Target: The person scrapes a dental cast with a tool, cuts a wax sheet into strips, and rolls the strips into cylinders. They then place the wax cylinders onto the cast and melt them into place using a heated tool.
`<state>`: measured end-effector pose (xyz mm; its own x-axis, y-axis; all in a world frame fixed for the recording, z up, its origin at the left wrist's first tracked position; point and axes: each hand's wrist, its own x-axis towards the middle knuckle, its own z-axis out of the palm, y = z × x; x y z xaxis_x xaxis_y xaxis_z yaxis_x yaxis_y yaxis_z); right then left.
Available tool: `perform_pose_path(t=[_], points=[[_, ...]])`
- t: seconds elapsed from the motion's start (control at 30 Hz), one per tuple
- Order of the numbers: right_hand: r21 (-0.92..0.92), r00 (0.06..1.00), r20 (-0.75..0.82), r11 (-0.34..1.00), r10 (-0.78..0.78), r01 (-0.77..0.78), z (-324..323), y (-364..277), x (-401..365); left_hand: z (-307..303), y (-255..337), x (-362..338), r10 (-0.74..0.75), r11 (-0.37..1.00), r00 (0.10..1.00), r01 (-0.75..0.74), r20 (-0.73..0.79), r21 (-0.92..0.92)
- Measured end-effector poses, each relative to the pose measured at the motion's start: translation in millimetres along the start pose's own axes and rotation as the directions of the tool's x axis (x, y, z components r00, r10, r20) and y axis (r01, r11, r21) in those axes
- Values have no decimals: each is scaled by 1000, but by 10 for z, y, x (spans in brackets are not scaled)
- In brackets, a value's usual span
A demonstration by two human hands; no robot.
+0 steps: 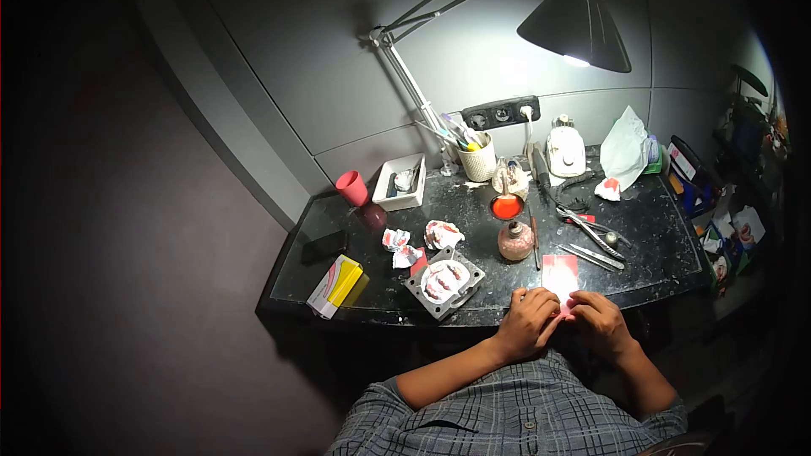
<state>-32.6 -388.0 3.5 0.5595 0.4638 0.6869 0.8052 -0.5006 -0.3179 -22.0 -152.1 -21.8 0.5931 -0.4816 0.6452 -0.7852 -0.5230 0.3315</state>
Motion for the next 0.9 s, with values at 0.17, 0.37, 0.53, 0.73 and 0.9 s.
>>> perform_pose_path(t=[0.17,0.37,0.53,0.73,0.9], points=[[-35,1000,-13,999,-21,21,73,66,-32,-7,-47,-37,65,998,998,-65,-23,-1],[-11,999,44,1000,-21,21,-36,4,10,-86,-47,-41,85,996,996,-86,33,13],[-10,998,60,1000,-28,28,-58,33,-3,-39,-84,-51,81,996,997,-82,-9,-45],[1,998,60,1000,-4,4,-69,-16,42,-62,-86,-58,91,994,996,-91,-13,-54],[-25,998,58,999,21,-20,10,55,-42,-82,-61,-63,66,997,997,-65,45,-40]])
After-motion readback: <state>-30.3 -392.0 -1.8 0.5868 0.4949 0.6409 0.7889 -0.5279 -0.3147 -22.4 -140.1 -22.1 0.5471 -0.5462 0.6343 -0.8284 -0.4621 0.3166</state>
